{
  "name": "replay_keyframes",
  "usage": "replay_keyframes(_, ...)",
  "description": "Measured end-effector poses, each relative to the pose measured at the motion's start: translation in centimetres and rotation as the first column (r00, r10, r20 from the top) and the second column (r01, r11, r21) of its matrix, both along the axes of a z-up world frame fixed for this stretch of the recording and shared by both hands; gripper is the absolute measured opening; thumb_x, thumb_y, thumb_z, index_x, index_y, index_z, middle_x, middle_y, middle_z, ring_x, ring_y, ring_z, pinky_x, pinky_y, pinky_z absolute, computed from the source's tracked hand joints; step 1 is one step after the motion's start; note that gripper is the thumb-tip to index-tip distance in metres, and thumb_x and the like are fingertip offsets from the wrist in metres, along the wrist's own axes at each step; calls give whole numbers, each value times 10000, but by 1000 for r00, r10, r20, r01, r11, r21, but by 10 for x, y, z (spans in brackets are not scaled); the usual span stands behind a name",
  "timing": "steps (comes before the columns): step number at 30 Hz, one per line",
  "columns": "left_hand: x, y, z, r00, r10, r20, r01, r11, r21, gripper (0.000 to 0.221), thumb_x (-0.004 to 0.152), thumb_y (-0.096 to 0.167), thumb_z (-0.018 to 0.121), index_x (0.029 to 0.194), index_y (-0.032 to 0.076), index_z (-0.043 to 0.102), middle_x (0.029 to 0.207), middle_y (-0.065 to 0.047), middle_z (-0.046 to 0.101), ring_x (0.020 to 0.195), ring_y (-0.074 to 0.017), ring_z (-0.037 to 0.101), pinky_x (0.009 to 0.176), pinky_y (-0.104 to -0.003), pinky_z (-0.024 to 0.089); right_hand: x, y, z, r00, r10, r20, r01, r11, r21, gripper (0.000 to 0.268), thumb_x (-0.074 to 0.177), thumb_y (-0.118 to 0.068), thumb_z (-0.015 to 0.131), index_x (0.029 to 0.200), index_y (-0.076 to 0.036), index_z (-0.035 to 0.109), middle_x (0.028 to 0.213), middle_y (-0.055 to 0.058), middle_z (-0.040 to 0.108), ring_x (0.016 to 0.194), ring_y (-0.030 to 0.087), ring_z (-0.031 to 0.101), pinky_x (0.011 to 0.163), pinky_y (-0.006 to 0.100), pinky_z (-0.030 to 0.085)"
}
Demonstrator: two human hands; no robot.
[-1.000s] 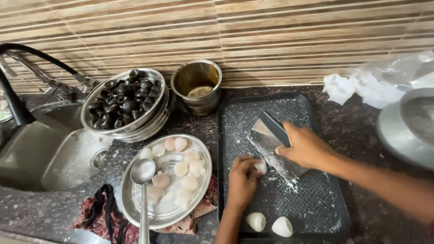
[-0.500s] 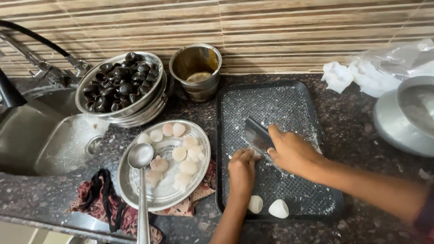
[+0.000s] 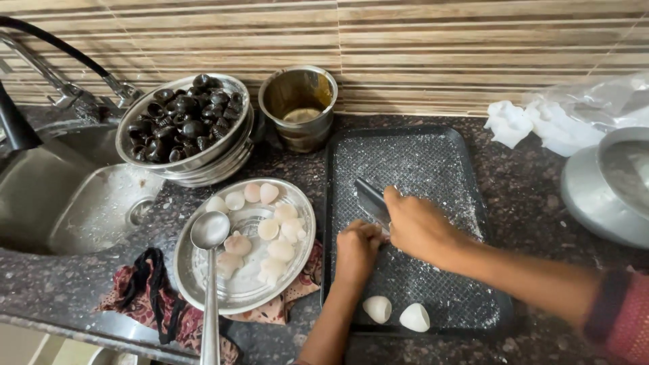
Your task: Cleaning and preparing small white vegetable pieces on a tray and putting them in water.
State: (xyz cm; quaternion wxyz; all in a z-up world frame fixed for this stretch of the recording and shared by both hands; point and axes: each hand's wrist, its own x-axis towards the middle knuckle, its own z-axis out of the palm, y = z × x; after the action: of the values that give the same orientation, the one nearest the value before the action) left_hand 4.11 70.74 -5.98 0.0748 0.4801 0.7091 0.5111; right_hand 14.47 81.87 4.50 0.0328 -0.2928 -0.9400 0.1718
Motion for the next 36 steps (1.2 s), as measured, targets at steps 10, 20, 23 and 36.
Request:
replay_keyframes(10, 53, 6, -64, 1000, -22, 14, 21, 995, 95, 150, 894, 21, 769, 1041, -10, 770, 976, -228, 736, 948, -342, 741, 763, -421, 597, -65, -5, -39, 995, 99, -28, -96, 990, 101, 182, 965, -54, 594, 1091, 46, 510, 705, 221, 695, 653, 411, 721, 556, 504, 588)
replay_keyframes(20, 37, -1, 5, 967, -114, 229, 129, 990, -51, 375, 770, 96, 791, 1099, 6, 638, 976, -177, 632, 767, -344, 658, 693, -428, 556, -61, 81, -11, 993, -88, 84, 102, 979, -177, 490, 820, -180, 787, 1188, -2, 518, 969, 212, 709, 796, 317, 743, 669, 437, 630)
replay_keyframes(23, 33, 6, -14, 1000, -7, 24, 8, 1000, -23, 251, 802, 97, 836, 954, 24, 650, 948, -167, 631, 829, -344, 651, 723, -442, 536, -17, 87, 18, 976, -218, -16, 212, 959, -188, 504, 793, -249, 820, 1149, -23, 546, 921, 181, 714, 751, 302, 730, 636, 455, 599)
replay_keyframes(36, 16, 33, -17, 993, -110, -31, 110, 994, 15, 862, 547, 132, 954, 1279, -83, 551, 1222, -257, 536, 1074, -459, 588, 930, -453, 511, 116, 30, 33, 813, -529, -242, 457, 838, -297, 493, 748, -259, 857, 1136, -29, 658, 928, 164, 761, 804, 260, 728, 739, 404, 552)
